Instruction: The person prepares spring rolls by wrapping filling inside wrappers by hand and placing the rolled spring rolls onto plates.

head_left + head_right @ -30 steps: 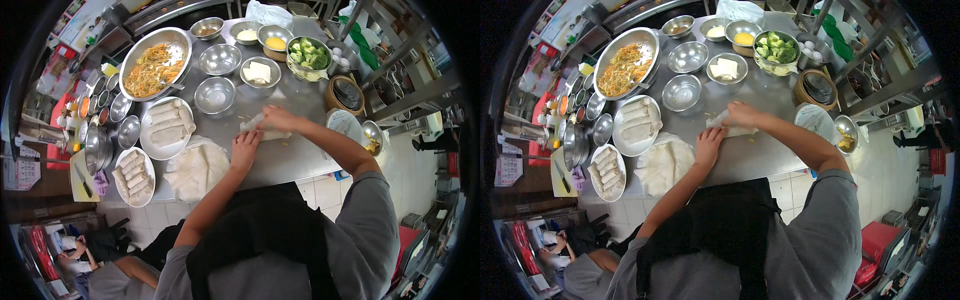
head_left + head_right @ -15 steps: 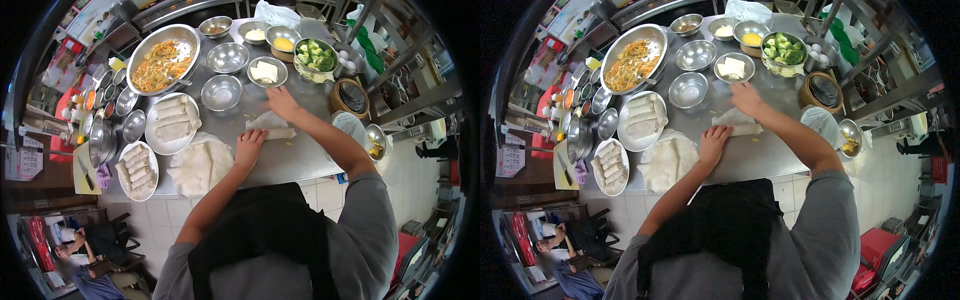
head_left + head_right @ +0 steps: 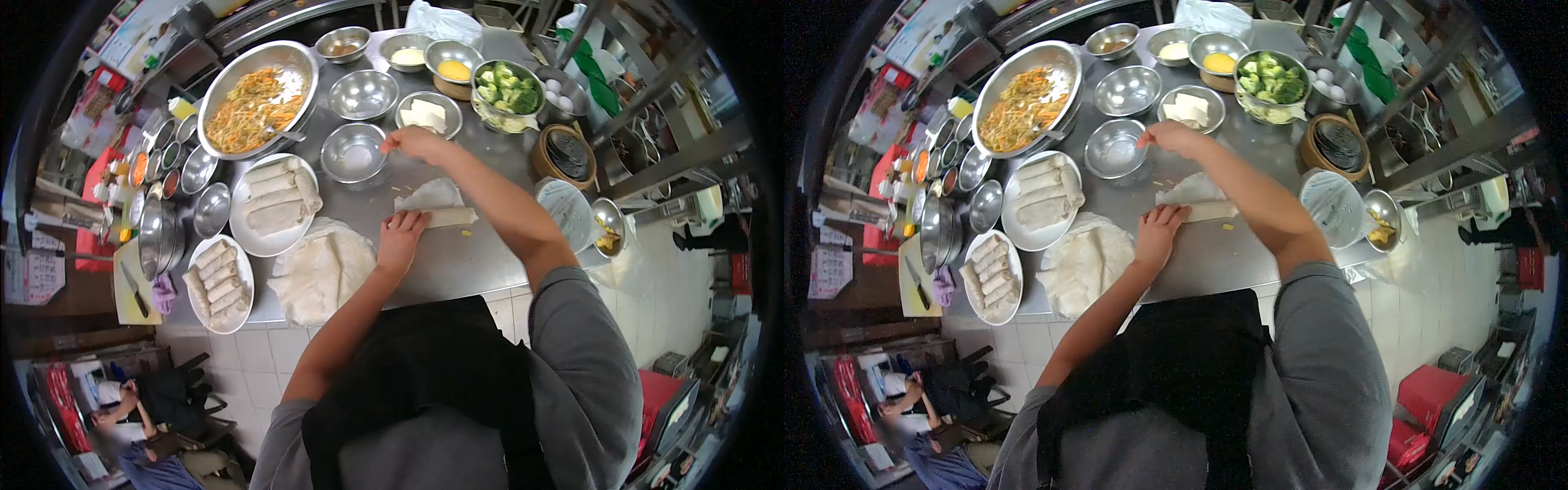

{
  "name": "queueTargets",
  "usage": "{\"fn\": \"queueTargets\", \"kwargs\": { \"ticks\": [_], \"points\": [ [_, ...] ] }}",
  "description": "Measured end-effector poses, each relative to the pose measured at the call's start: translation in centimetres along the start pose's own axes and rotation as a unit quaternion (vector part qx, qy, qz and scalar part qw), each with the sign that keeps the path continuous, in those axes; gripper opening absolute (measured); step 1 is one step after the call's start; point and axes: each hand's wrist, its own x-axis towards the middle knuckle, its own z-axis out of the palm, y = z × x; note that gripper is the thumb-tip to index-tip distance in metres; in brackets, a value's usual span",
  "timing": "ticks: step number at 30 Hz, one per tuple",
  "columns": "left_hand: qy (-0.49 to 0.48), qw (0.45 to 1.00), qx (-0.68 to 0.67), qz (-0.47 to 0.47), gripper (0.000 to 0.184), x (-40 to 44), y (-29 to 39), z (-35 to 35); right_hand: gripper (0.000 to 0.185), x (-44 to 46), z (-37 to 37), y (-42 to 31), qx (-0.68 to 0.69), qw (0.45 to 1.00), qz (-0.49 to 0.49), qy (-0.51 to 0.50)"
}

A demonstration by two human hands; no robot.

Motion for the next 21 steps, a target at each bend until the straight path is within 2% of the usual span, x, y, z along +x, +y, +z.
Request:
{"fn": "queueTargets", "kwargs": {
  "ticks": [1,3,5,6,8,11,14,17,20,21],
  "points": [
    [-0.004,1.0,0.005,-0.002,0.045,0.1,0.0,-0.1,0.031,-3.0,-1.1,-0.9,0.038,0.996,0.078,0.001],
    [-0.02,0.999,-0.025,-0.006,0.048,0.2,0.0,-0.5,0.036,-8.0,-3.4,1.8,-0.064,0.995,-0.041,-0.063],
    [-0.021,0.999,-0.035,-0.006,0.048,0.2,0.0,-0.6,0.041,-9.7,-5.0,9.2,-0.095,0.965,-0.192,-0.149],
    [-0.014,0.999,-0.03,-0.003,0.046,0.2,0.0,-0.5,0.041,-11.7,-4.5,9.1,-0.247,0.946,-0.175,-0.119],
    [-0.004,1.0,-0.026,0.002,0.044,0.2,-0.2,-0.3,0.046,-16.9,-2.9,7.9,-0.526,0.839,-0.125,-0.053],
    [-0.004,1.0,-0.026,0.004,0.044,-0.1,0.0,-0.1,0.06,-15.7,-3.0,10.0,-0.561,0.818,-0.127,0.007],
    [-0.01,1.0,-0.018,0.004,0.044,0.1,-0.1,-0.4,0.067,-13.0,-4.6,10.1,-0.632,0.759,-0.146,0.063],
    [-0.016,1.0,-0.018,-0.001,0.044,0.4,-0.2,-0.6,0.068,-12.9,-4.7,9.1,-0.578,0.785,-0.224,-0.008],
    [-0.015,1.0,-0.018,-0.004,0.044,0.0,0.1,-0.8,0.062,-14.9,-4.0,8.0,-0.583,0.791,-0.17,-0.078],
    [-0.008,1.0,-0.012,-0.003,0.044,0.1,0.1,-0.6,0.059,-14.0,-4.3,7.9,-0.594,0.779,-0.2,-0.03]
  ]
}}
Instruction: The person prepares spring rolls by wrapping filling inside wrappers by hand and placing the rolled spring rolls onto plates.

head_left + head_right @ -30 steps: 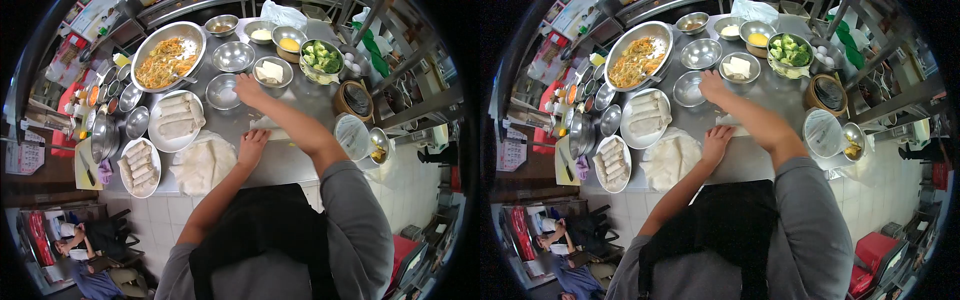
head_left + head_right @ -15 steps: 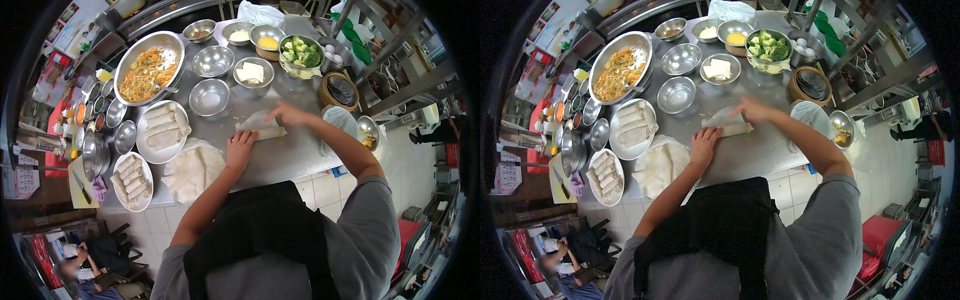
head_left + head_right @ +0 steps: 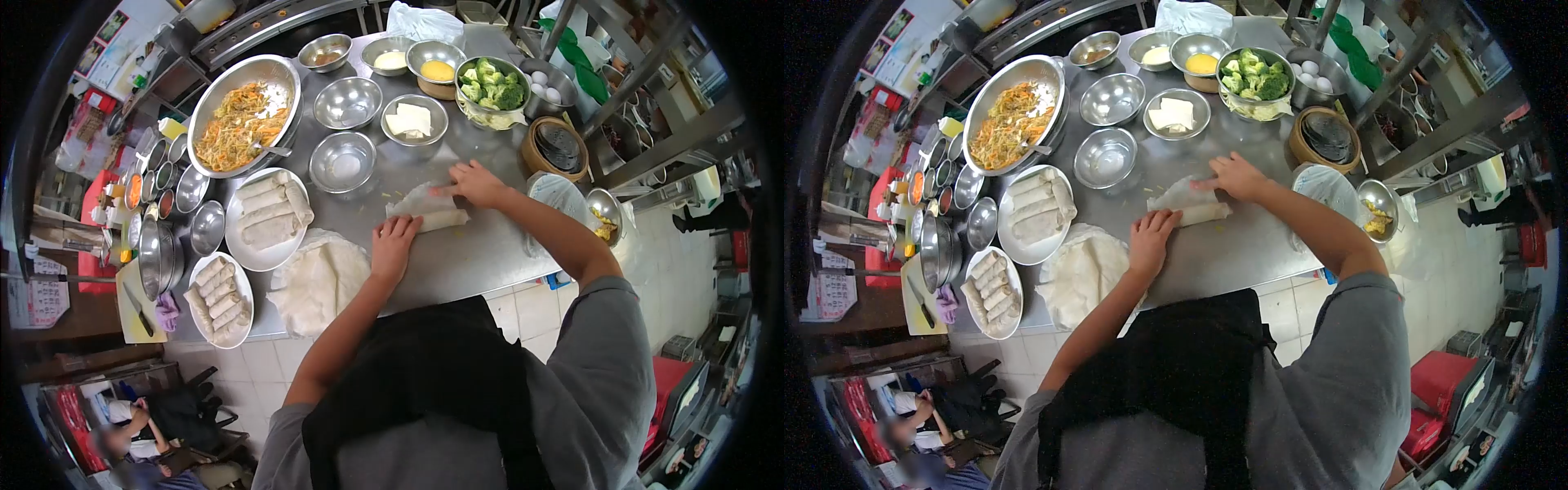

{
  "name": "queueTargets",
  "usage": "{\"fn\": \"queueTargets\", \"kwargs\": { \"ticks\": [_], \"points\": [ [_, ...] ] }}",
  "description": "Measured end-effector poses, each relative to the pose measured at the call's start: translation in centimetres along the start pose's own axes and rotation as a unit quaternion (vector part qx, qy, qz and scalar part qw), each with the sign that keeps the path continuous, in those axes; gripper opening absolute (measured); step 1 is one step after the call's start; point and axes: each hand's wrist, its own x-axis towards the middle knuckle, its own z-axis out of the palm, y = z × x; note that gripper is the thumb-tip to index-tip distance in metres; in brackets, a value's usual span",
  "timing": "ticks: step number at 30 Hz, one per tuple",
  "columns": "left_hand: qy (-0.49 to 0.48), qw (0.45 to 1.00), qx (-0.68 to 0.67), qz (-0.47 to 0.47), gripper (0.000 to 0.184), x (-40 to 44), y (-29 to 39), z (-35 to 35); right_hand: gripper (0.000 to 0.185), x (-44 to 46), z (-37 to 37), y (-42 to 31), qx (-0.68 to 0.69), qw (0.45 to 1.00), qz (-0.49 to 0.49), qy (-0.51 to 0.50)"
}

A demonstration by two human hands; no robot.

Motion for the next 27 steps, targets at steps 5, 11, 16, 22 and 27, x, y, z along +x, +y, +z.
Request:
{"fn": "queueTargets", "kwargs": {
  "ticks": [5,11,16,22,27],
  "points": [
    [-0.008,1.0,-0.002,-0.005,0.046,-0.1,0.1,0.2,0.039,10.4,-3.6,-1.9,0.047,0.983,0.032,0.176],
    [-0.034,0.997,-0.029,-0.056,0.045,0.1,0.4,-0.5,0.019,22.1,-2.8,-5.2,0.034,0.99,0.092,0.097],
    [-0.001,0.998,-0.065,-0.023,0.044,1.2,0.3,-0.1,0.018,23.4,1.1,-2.5,0.321,0.929,0.062,0.174],
    [-0.062,0.983,-0.167,-0.055,0.05,2.1,-0.8,1.6,0.042,9.6,-4.4,0.1,0.63,0.753,0.188,-0.023],
    [-0.085,0.983,-0.15,-0.069,0.052,2.6,-0.8,1.4,0.056,-1.3,1.8,2.5,0.314,0.947,0.005,0.066]
  ]
}}
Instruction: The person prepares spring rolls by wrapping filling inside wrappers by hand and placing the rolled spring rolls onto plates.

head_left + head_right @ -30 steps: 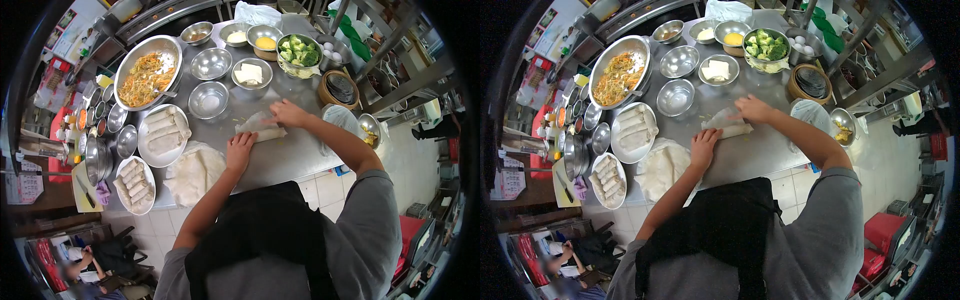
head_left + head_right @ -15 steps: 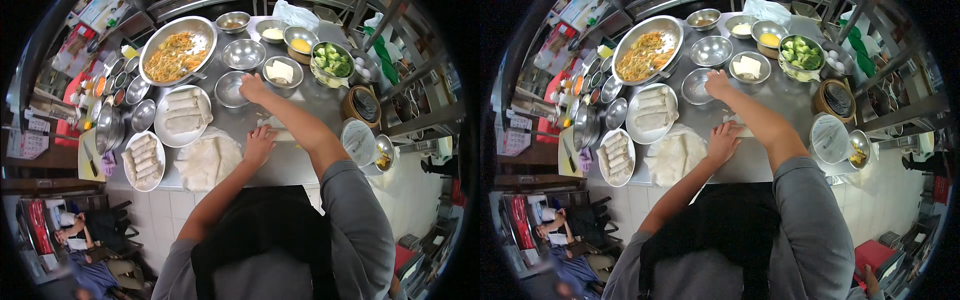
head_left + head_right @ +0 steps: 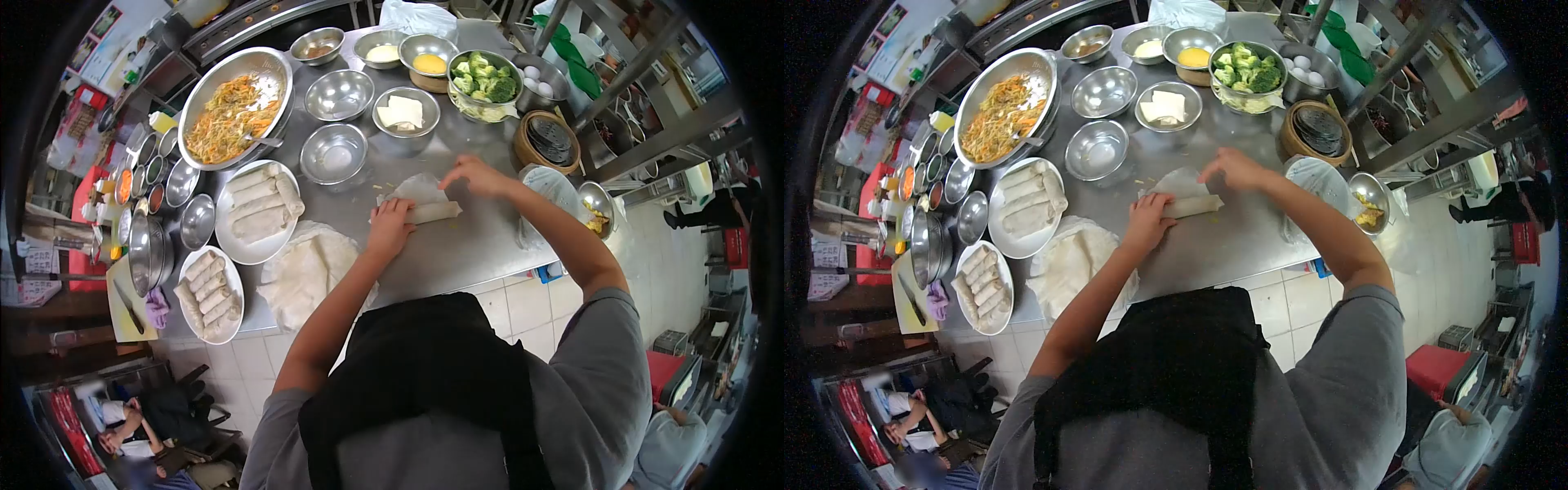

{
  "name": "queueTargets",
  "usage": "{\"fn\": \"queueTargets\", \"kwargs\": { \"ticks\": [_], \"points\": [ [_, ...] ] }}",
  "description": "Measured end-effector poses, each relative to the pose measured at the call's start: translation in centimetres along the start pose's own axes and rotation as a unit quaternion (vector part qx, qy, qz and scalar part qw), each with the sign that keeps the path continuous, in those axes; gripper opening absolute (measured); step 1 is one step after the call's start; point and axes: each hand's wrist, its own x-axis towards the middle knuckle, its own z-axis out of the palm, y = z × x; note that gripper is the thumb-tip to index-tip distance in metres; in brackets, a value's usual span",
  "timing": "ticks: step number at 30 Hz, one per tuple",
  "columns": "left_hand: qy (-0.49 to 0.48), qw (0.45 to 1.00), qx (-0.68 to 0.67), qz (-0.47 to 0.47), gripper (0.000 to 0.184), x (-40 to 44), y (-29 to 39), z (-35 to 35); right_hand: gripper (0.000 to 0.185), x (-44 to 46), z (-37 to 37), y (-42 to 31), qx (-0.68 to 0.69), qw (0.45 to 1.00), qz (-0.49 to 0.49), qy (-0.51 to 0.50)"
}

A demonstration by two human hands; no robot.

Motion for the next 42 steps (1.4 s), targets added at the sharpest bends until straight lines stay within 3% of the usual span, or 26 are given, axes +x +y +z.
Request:
{"fn": "queueTargets", "kwargs": {
  "ticks": [2,5,8,11,14,17,20,23,26,29,31,34,42],
  "points": [
    [-0.009,1.0,0.008,0.013,0.052,0.1,-0.1,-0.1,0.06,-2.9,1.3,-1.1,-0.103,0.994,0.044,0.001],
    [-0.019,0.999,0.012,0.031,0.052,0.0,-0.2,0.0,0.07,-3.7,3.0,-1.9,-0.228,0.974,0.015,-0.005],
    [-0.02,0.999,0.001,0.044,0.052,0.1,-0.2,0.1,0.068,-1.8,2.0,-0.7,-0.342,0.939,0.012,0.013],
    [-0.012,0.998,-0.008,0.063,0.049,0.2,-1.1,0.4,0.069,-0.1,-0.7,-2.2,-0.298,0.954,0.014,-0.028],
    [-0.016,0.998,0.005,0.065,0.048,-0.1,-0.9,0.8,0.066,0.6,0.9,-4.6,-0.301,0.948,-0.073,-0.073],
    [-0.034,0.998,0.03,0.054,0.047,0.3,-0.5,0.3,0.061,1.4,2.0,-3.2,-0.317,0.948,0.0,-0.003],
    [-0.065,0.996,0.031,0.048,0.047,0.5,-1.1,0.1,0.053,1.8,1.3,-2.4,-0.187,0.98,0.016,0.065],
    [-0.117,0.992,0.011,0.036,0.049,1.5,-1.9,0.1,0.054,0.1,2.7,-5.7,-0.025,0.998,-0.041,0.045],
    [-0.152,0.988,-0.003,0.039,0.052,2.3,-2.7,0.2,0.041,-0.6,4.5,-7.6,-0.069,0.997,-0.011,0.019],
    [-0.161,0.986,-0.02,0.038,0.056,2.7,-3.3,0.0,0.056,-0.1,5.7,-7.1,-0.069,0.997,0.025,0.017],
    [-0.167,0.985,-0.027,0.028,0.058,2.9,-3.0,-0.2,0.05,-0.1,6.5,-6.3,-0.082,0.996,0.003,0.034],
    [-0.129,0.986,0.104,0.022,0.059,2.3,1.7,-4.0,0.053,0.3,6.7,-5.7,-0.072,0.997,0.009,0.013],
    [-0.119,0.991,0.013,0.064,0.056,2.2,-0.9,-3.0,0.053,1.6,6.1,-4.4,-0.003,0.999,-0.003,-0.036]
  ]
}}
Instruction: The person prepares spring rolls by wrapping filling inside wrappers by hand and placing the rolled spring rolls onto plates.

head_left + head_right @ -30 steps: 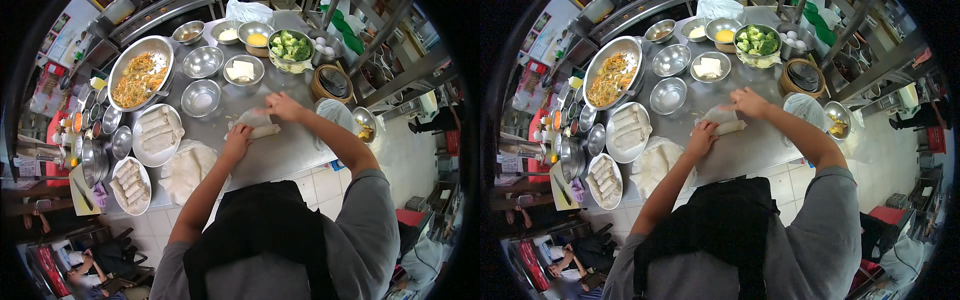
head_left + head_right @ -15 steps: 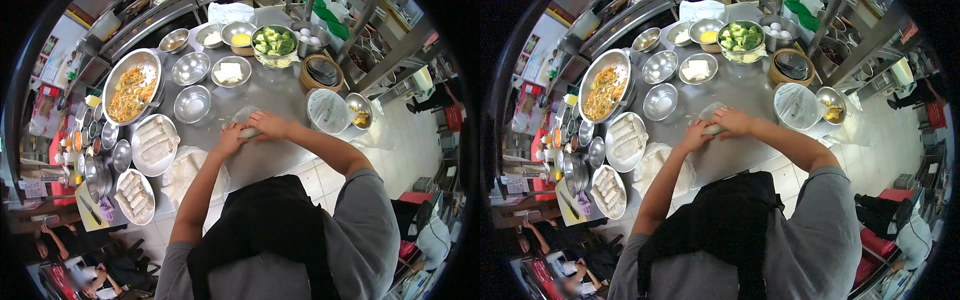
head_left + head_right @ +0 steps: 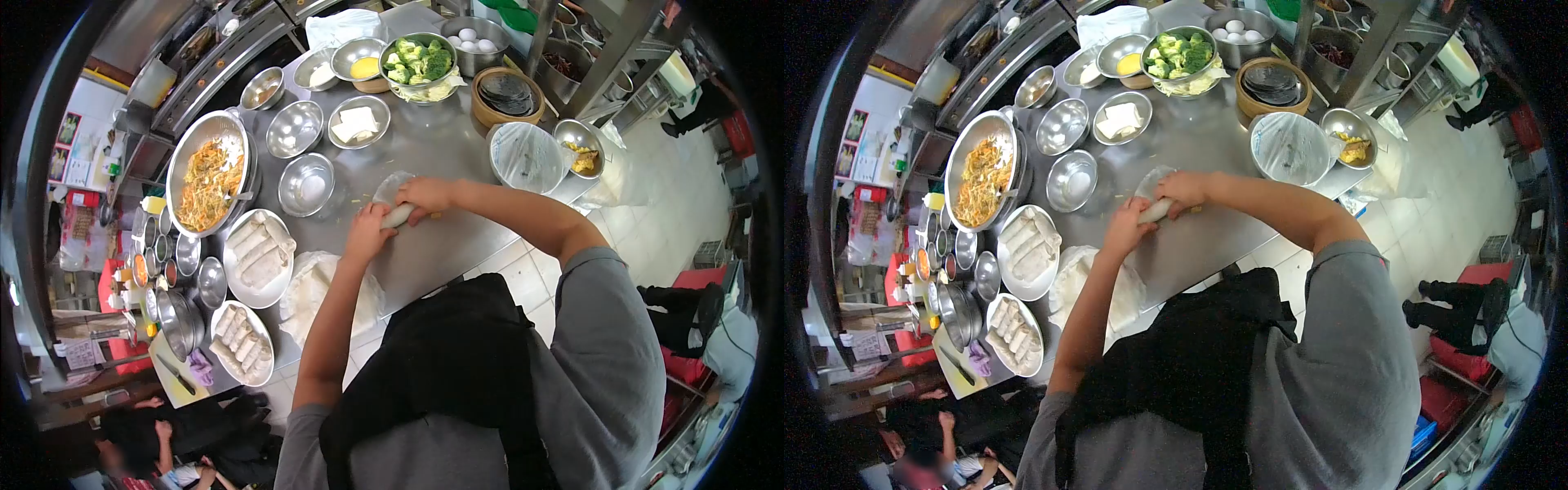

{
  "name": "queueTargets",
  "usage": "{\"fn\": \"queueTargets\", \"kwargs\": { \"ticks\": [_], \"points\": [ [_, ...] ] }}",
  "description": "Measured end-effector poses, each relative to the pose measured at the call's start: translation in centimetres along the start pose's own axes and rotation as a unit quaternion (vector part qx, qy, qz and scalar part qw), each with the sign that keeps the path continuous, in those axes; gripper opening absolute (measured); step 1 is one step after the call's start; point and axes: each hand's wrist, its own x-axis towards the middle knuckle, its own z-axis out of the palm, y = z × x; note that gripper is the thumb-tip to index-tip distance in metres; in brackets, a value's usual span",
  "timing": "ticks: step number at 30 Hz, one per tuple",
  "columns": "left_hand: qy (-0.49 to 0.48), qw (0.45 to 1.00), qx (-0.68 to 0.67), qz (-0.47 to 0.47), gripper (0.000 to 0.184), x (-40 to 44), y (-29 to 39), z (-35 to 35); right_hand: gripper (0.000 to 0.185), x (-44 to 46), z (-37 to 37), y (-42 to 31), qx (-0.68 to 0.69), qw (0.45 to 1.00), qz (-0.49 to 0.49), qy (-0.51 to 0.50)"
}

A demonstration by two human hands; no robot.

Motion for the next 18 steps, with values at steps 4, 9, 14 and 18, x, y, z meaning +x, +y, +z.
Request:
{"fn": "queueTargets", "kwargs": {
  "ticks": [4,9,14,18],
  "points": [
    [-0.028,0.993,-0.1,-0.05,0.049,0.5,-0.1,-0.9,0.051,-0.2,-0.6,0.1,0.044,0.998,-0.008,0.047],
    [-0.038,0.988,-0.145,-0.039,0.042,0.9,-1.4,-0.8,0.048,-0.9,-1.4,-0.1,0.078,0.995,0.018,0.056],
    [0.003,0.994,-0.107,0.01,0.036,0.7,-2.3,-0.5,0.043,-1.3,-1.7,-0.1,0.04,0.998,0.009,0.055],
    [0.0,0.997,-0.073,0.013,0.033,0.8,-2.7,-0.5,0.04,-1.0,-1.8,0.3,0.052,0.997,0.019,0.054]
  ]
}}
